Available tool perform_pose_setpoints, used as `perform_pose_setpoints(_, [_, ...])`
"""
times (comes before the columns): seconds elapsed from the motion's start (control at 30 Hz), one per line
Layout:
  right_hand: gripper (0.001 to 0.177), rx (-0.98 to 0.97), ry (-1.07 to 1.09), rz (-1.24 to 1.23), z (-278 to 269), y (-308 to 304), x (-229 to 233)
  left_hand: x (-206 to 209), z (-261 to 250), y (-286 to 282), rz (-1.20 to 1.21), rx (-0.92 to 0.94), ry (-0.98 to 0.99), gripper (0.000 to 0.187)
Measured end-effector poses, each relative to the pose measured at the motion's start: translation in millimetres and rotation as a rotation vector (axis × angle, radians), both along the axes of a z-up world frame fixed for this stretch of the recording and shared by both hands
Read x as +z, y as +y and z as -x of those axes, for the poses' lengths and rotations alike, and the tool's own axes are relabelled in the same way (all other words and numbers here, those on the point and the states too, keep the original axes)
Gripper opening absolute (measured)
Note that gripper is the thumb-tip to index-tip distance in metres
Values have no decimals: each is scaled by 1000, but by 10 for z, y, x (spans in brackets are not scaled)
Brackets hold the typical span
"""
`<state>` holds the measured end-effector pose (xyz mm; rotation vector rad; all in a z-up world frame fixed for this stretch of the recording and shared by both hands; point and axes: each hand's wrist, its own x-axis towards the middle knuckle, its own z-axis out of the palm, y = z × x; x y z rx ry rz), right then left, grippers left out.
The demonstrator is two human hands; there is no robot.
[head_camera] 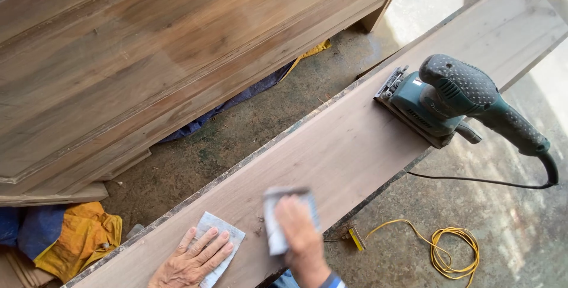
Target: Sanding a long wooden plank by hand using sandpaper.
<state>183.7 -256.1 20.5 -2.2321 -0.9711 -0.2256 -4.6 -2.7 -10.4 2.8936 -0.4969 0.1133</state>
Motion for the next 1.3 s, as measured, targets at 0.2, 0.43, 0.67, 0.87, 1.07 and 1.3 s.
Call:
perform_pose_setpoints(0.2, [36, 51, -57, 41, -1016, -456, 41, -32, -7, 5, -38, -11, -9, 71])
perform_pose_setpoints(0.43, [30, -415, 214, 225, -1404, -118, -203, -110, -8, -1, 50, 5, -77, 65])
perform_pose_setpoints(0.67, [67, 386, 93, 98, -1087, 263, 170, -222, 3, 16, -18, 17, -222, 49])
perform_pose_setpoints(0.87, [49, -182, 43, 243, -2311, -57, -151, -1, -11, 0, 31, 28, -52, 56])
perform_pose_setpoints(1.07, [67, 210, 105, 108, -221, 99, 90, -49, -5, -48, -27, 2, -23, 67])
perform_pose_setpoints(1.3, [45, -122, -9, 231, -1586, -979, -172, 521, -1599, -986, -131, -234, 268, 100])
